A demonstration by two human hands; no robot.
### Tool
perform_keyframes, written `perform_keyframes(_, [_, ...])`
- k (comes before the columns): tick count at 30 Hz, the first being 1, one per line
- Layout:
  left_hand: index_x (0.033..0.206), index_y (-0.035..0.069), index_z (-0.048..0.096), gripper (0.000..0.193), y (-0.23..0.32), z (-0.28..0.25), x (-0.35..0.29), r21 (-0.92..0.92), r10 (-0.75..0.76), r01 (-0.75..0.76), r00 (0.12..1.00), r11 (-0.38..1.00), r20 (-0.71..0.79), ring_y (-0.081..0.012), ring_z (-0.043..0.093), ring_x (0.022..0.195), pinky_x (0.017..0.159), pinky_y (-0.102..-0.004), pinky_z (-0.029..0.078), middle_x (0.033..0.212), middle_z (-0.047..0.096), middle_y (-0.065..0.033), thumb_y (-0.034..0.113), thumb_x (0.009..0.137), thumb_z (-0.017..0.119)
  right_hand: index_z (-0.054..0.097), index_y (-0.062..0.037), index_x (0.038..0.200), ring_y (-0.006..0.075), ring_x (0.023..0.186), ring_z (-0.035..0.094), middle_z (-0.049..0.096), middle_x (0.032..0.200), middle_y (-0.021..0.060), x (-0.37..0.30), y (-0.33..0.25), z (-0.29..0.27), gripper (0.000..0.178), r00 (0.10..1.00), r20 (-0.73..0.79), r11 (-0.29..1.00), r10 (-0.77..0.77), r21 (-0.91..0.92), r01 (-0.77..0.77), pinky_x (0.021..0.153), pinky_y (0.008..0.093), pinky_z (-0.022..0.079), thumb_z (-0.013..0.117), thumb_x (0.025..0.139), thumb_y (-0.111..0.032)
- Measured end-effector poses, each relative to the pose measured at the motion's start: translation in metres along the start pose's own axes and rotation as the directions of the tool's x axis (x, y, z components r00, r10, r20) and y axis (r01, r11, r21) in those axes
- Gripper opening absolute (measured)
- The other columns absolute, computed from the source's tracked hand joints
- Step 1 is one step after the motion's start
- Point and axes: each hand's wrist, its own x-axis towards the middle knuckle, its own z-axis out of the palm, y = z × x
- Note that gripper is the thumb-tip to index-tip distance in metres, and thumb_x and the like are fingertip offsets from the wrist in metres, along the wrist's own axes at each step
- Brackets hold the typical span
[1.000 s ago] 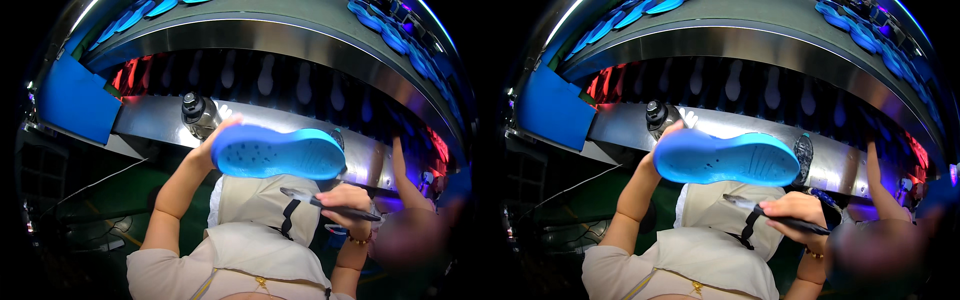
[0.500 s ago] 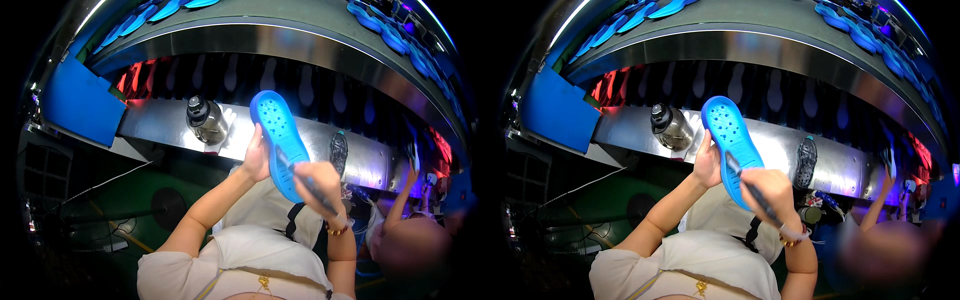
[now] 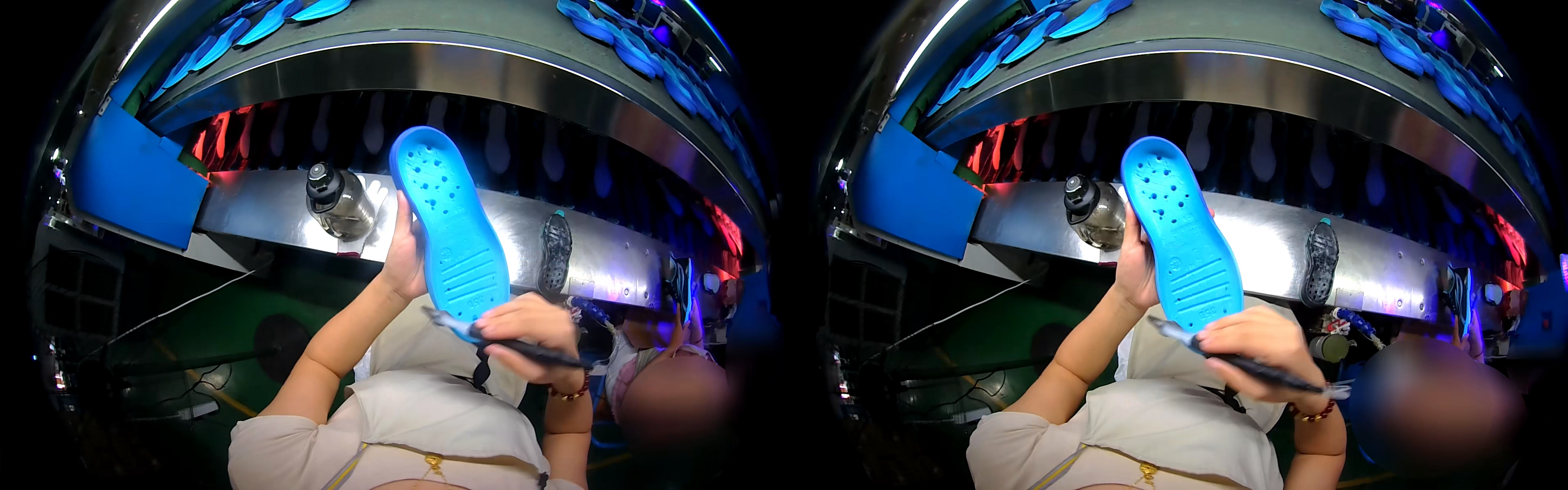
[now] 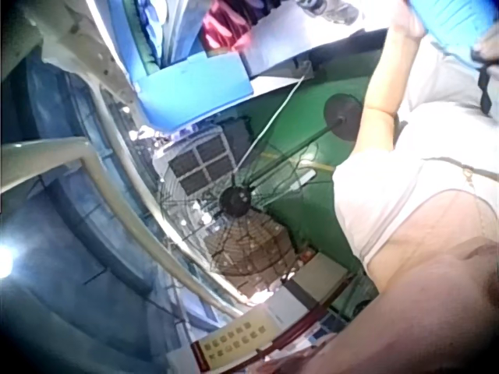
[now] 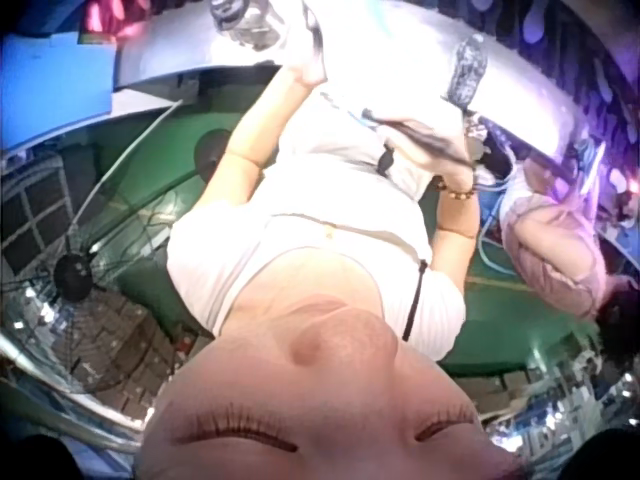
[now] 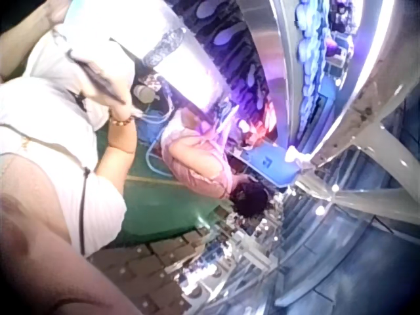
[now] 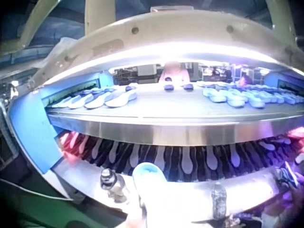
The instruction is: The person applies adhesive to blue shoe soles using a brush, then places each sole onto an upper conveyor belt.
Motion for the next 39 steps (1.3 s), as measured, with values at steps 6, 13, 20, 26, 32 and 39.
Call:
perform_keyframes(6, [0.125,0.005,0.036,0.070,0.005,0.003,0.003,0.041,0.050,-0.050,0.999,0.998,-0.019,-0.0233,0.049,0.107,0.091,-0.0396,0.042,0.117,0.048,-0.0121,0.061,0.083,0.027,0.063,-0.0009,0.084,0.0242,0.085,0.061,0.065,0.086,0.0113,-0.012,0.002,0.003,0.023,0.997,0.006,0.995,0.082,-0.049,-0.081,0.077,0.0318,0.048,0.068,0.062,0.003])
perform_keyframes(13, [0.124,0.004,0.038,0.061,0.018,0.020,0.009,-0.086,-0.009,0.017,0.995,0.996,0.098,-0.0231,0.052,0.104,0.090,-0.0382,0.043,0.116,0.049,-0.0127,0.053,0.088,0.030,0.059,0.0048,0.088,0.0251,0.095,0.057,0.060,0.097,0.0210,-0.027,0.031,-0.001,0.018,0.917,-0.241,0.785,0.317,0.609,-0.112,0.087,0.0348,0.043,0.060,0.071,0.004])
perform_keyframes(20, [0.121,-0.001,0.039,0.048,-0.018,0.024,-0.009,0.020,0.053,-0.053,0.998,0.998,0.028,-0.0250,0.056,0.096,0.086,-0.0377,0.044,0.108,0.055,-0.0160,0.035,0.089,0.037,0.058,0.0051,0.092,0.0241,0.093,0.059,0.060,0.098,0.0203,-0.025,0.008,0.036,0.020,0.844,-0.422,0.910,0.330,0.379,-0.166,0.084,0.0314,0.044,0.061,0.072,0.003])
perform_keyframes(26, [0.116,-0.003,0.046,0.047,-0.017,0.016,-0.001,-0.118,0.116,-0.110,0.992,0.987,0.048,-0.0260,0.057,0.095,0.087,-0.0388,0.043,0.109,0.056,-0.0168,0.034,0.088,0.037,0.061,0.0030,0.086,0.0269,0.083,0.062,0.063,0.086,0.0172,-0.017,0.010,0.019,0.021,0.895,-0.430,0.993,0.116,0.020,-0.119,0.075,0.0322,0.049,0.064,0.065,0.006])
perform_keyframes(32, [0.116,-0.003,0.045,0.048,-0.007,0.024,-0.001,-0.082,0.091,-0.084,0.993,0.993,0.075,-0.0260,0.057,0.094,0.086,-0.0374,0.044,0.107,0.056,-0.0164,0.035,0.088,0.037,0.061,0.0029,0.082,0.0268,0.079,0.063,0.063,0.085,0.0172,-0.005,-0.003,0.009,0.021,0.948,-0.315,0.999,0.034,0.018,-0.030,0.072,0.0309,0.050,0.066,0.062,0.004])
perform_keyframes(39, [0.117,-0.003,0.044,0.047,0.003,0.031,0.002,-0.014,0.017,-0.017,1.000,1.000,0.011,-0.0243,0.058,0.092,0.082,-0.0352,0.046,0.107,0.056,-0.0164,0.034,0.088,0.038,0.062,0.0018,0.084,0.0248,0.079,0.063,0.064,0.084,0.0164,0.007,-0.013,0.011,0.020,0.984,-0.174,0.999,-0.039,0.006,0.040,0.073,0.0310,0.050,0.065,0.064,0.004])
